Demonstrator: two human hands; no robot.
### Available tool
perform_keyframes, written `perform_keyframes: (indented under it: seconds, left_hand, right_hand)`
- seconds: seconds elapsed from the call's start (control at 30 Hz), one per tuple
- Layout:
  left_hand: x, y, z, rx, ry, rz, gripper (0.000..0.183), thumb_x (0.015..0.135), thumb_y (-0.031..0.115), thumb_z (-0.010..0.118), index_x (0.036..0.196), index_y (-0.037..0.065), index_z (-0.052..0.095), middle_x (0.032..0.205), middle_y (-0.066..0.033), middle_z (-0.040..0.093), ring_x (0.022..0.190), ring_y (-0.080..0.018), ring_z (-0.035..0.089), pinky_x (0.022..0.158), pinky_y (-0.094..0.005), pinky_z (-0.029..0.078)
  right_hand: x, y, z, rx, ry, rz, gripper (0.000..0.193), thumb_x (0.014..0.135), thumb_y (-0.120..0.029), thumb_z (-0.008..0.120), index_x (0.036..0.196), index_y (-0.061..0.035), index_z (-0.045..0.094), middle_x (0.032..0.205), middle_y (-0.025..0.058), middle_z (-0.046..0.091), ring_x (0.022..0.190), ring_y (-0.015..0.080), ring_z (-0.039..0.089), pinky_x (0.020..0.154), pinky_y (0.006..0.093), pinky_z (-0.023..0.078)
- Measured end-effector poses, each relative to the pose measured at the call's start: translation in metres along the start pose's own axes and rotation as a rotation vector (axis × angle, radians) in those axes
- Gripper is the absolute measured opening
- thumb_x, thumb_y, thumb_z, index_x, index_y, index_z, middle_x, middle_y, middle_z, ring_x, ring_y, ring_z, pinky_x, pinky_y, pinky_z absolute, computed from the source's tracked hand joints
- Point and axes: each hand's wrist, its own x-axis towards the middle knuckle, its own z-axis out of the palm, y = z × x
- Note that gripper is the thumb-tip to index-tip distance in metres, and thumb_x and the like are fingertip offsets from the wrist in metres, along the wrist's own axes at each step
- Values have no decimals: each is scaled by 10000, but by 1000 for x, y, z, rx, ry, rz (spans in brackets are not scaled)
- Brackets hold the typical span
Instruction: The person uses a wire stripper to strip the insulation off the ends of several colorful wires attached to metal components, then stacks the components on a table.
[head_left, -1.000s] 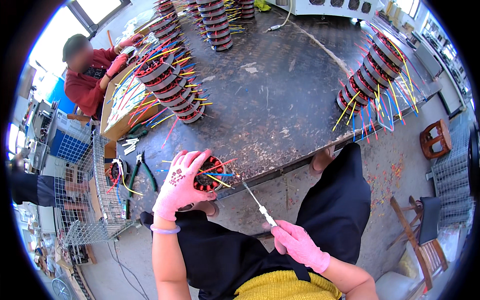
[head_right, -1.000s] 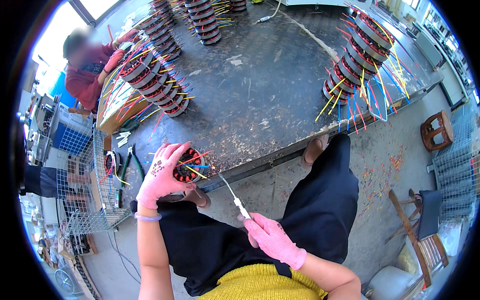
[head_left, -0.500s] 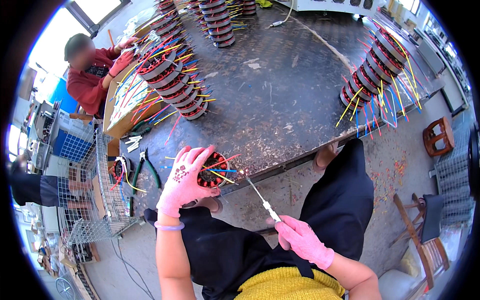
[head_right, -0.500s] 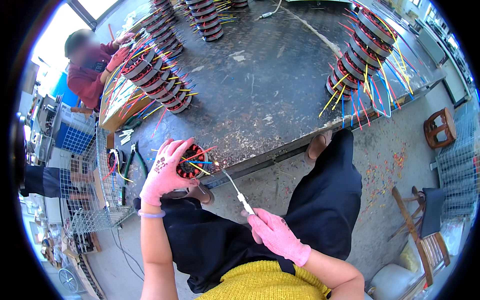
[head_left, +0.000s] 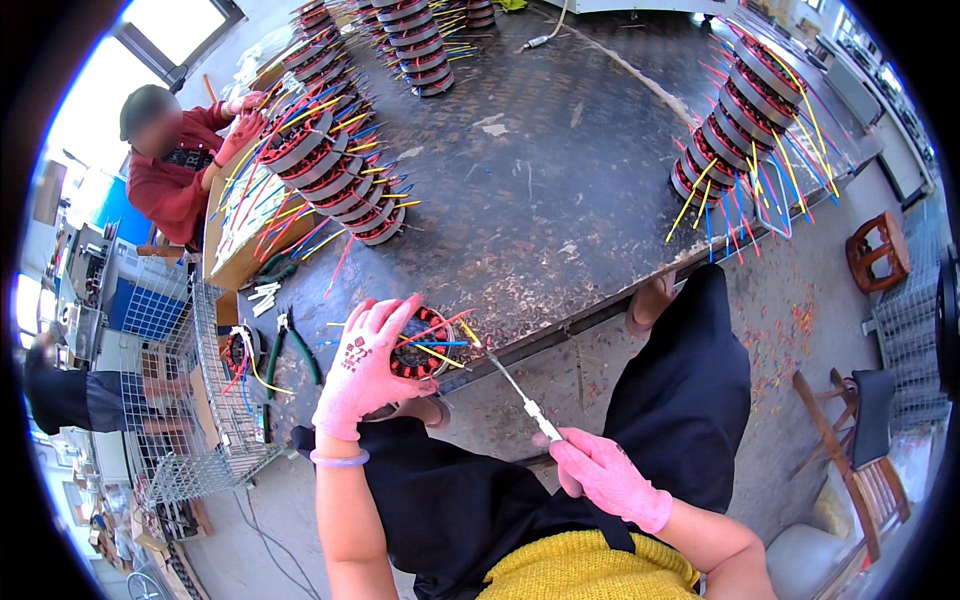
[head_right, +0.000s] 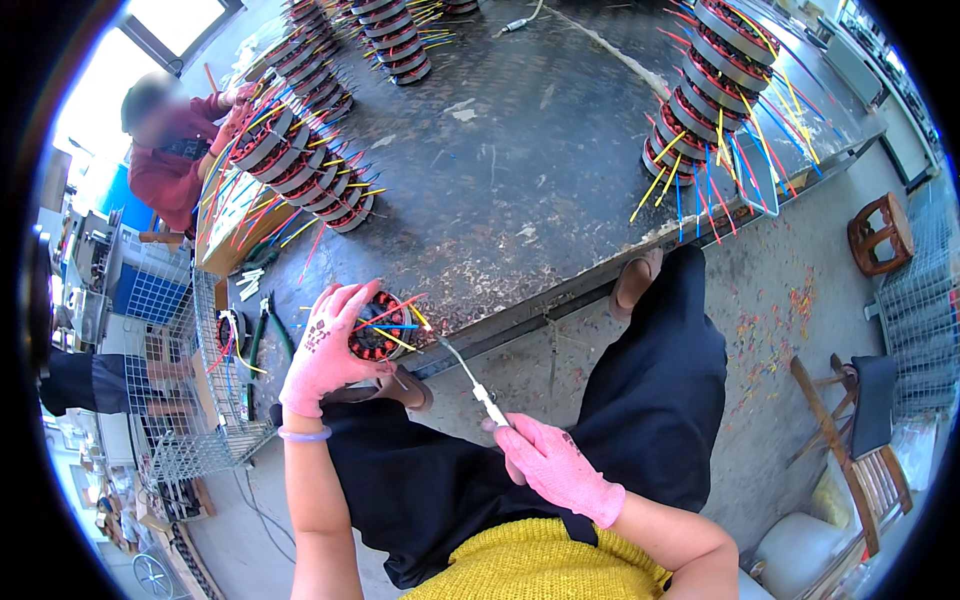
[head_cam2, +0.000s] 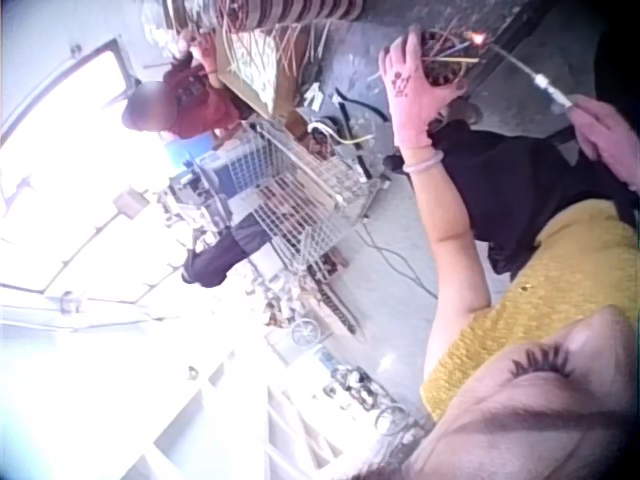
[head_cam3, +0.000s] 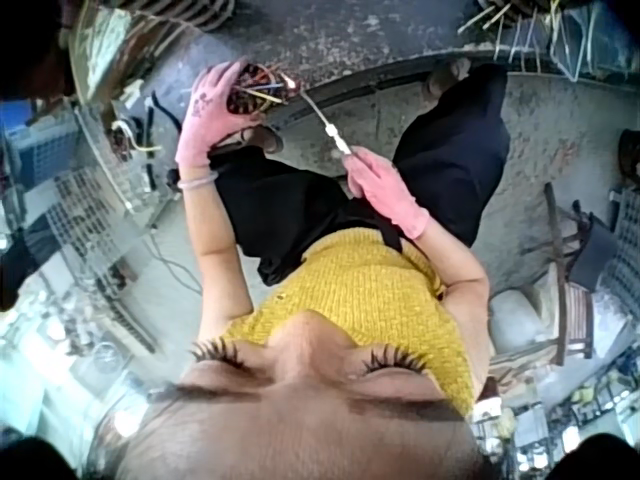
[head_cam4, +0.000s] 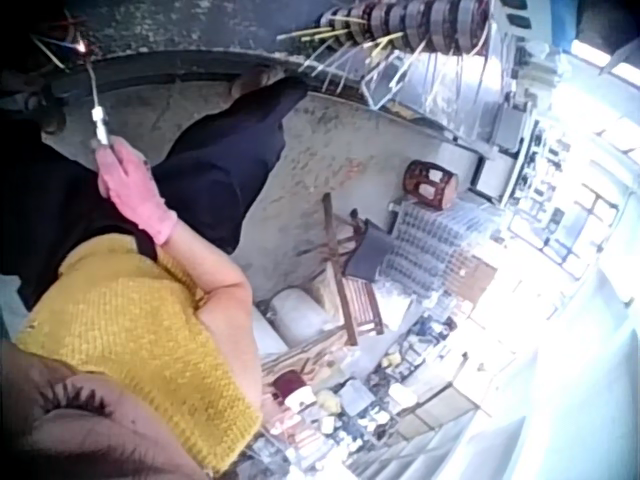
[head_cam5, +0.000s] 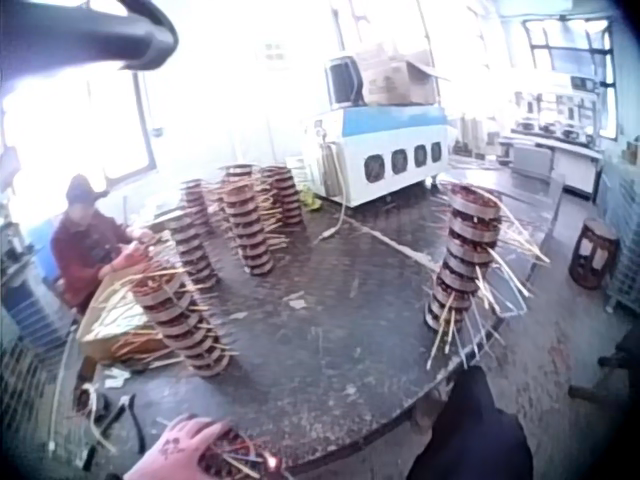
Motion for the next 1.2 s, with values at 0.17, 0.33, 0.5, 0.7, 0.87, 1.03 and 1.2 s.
perform_keyframes:
  seconds: [0.17, 0.33, 0.5, 0.7, 0.87, 1.03, 1.2]
  left_hand:
    - [0, -1, 1, -1, 12, 17, 1030, 493, 254, 894, 1414, 86, 466, 1318, -136, 524, 1304, -373, 429, 1181, -488, 253]
    - [0, -1, 1, 13, 21, 27, 1019, 494, 256, 888, 1404, 69, 471, 1304, -137, 531, 1285, -362, 448, 1180, -484, 254]
    - [2, -1, 1, 4, 18, 41, 1012, 489, 254, 882, 1395, 58, 477, 1292, -140, 535, 1258, -350, 471, 1178, -480, 260]
    - [2, 0, 1, 25, 25, 30, 1006, 494, 254, 877, 1395, 56, 476, 1289, -144, 540, 1252, -351, 475, 1178, -481, 258]
    - [1, 0, 0, 19, 19, 30, 1009, 499, 261, 878, 1400, 57, 471, 1294, -146, 539, 1258, -354, 471, 1180, -484, 253]
    - [2, 0, 1, 19, 20, 28, 1008, 498, 256, 880, 1398, 56, 472, 1295, -146, 540, 1254, -353, 475, 1177, -484, 257]
    - [2, 1, 0, 18, 22, 37, 1007, 494, 256, 881, 1393, 51, 476, 1291, -145, 544, 1243, -349, 484, 1175, -482, 263]
  right_hand:
    - [0, 4, -1, 5, -3, -34, 353, 1037, -232, 468, 1249, 24, 584, 658, -8, 489, 589, 68, 431, 560, 229, 354]
    - [0, 2, -1, -8, -7, -29, 353, 1039, -233, 468, 1251, 25, 583, 658, -9, 488, 586, 66, 427, 557, 227, 353]
    - [0, 2, -2, 4, -4, -15, 350, 1038, -226, 473, 1265, 19, 578, 651, -19, 474, 580, 64, 420, 556, 223, 349]
    - [1, 4, -1, -36, -9, -32, 365, 1045, -267, 448, 1236, 7, 595, 650, -10, 481, 579, 63, 446, 562, 245, 381]
    - [0, 2, 0, -23, -12, -24, 350, 1039, -243, 469, 1256, 6, 588, 649, -13, 484, 580, 62, 429, 559, 227, 355]
    - [0, 0, 0, -10, 1, -12, 347, 1037, -234, 479, 1267, 3, 585, 649, -13, 486, 578, 62, 420, 553, 219, 340]
    - [2, 7, -2, -22, -3, -28, 365, 1043, -263, 450, 1244, 8, 588, 646, -17, 470, 576, 65, 447, 560, 245, 381]
